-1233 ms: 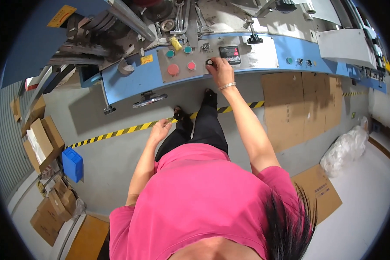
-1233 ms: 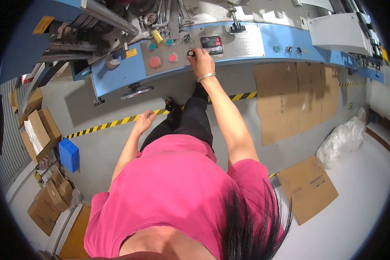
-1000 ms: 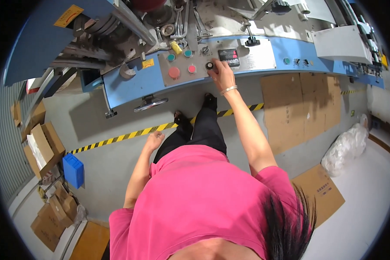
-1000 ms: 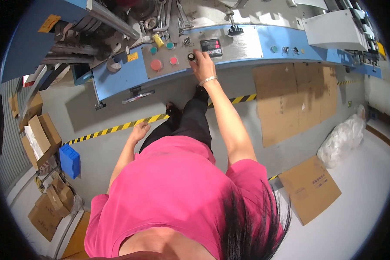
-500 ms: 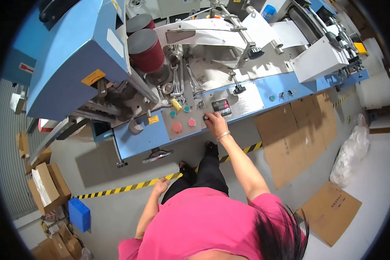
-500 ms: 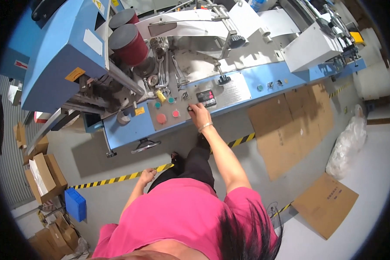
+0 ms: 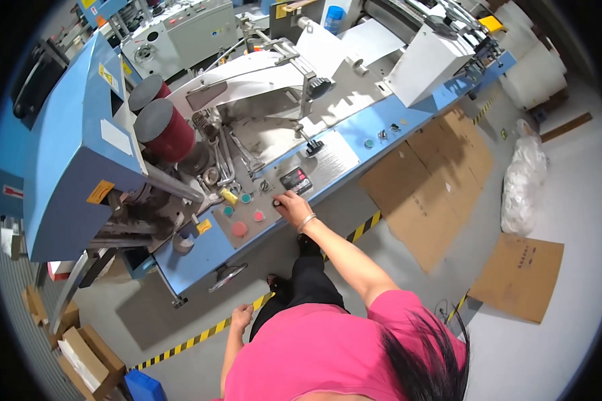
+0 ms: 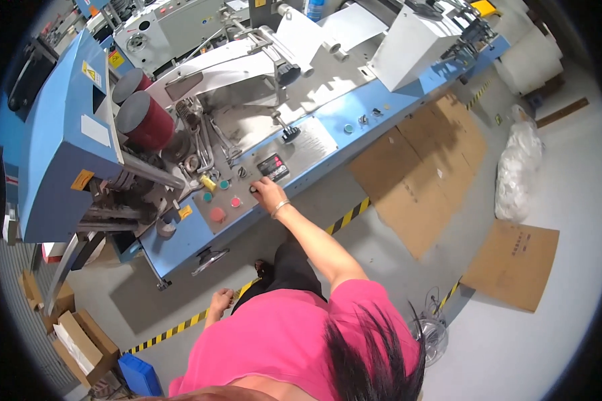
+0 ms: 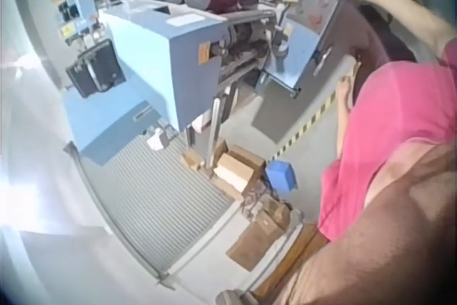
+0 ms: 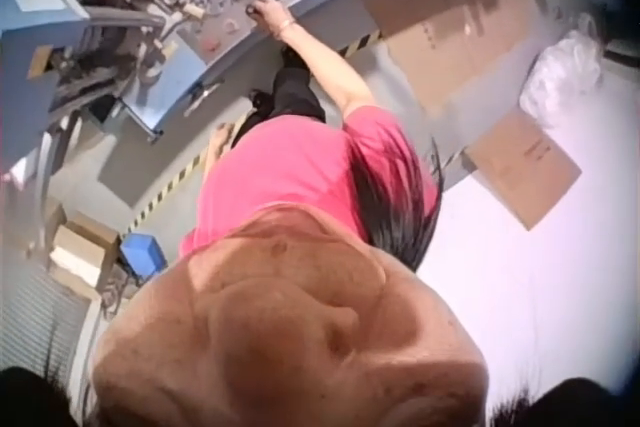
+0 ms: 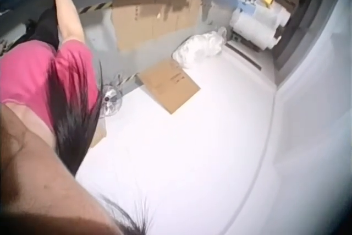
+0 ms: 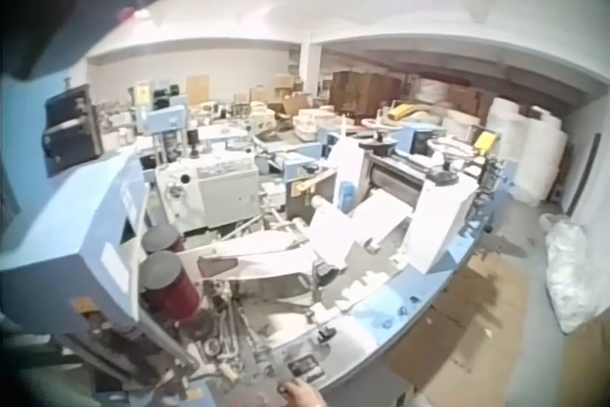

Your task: Operating a napkin folding machine and placing finished napkins onto a conveyor belt.

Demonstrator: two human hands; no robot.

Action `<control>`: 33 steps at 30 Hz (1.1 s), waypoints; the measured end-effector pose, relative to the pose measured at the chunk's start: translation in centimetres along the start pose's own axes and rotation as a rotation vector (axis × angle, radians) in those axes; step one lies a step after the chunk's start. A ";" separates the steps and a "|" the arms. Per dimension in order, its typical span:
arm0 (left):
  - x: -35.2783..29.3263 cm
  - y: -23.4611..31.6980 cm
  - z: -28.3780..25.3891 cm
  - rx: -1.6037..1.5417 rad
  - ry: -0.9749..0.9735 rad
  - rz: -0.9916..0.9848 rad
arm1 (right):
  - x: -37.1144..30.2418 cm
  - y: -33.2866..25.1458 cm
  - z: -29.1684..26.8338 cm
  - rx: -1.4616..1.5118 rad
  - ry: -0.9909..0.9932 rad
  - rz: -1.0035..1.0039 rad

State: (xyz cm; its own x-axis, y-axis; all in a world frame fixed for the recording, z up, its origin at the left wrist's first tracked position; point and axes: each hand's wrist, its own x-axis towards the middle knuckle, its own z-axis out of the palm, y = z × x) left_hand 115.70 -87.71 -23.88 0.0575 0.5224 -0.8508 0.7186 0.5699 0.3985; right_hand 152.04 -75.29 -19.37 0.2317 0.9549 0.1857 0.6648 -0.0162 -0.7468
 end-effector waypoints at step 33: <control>-4.1 9.2 -1.5 0.215 0.480 0.282 | -0.1 -1.3 -1.4 0.032 0.001 0.016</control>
State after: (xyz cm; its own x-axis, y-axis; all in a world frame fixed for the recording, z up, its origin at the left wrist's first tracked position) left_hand 121.04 -83.70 -16.20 -0.0170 0.8917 -0.4523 0.8482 0.2524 0.4657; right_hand 152.14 -75.78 -17.55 0.2428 0.9543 0.1744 0.6379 -0.0216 -0.7698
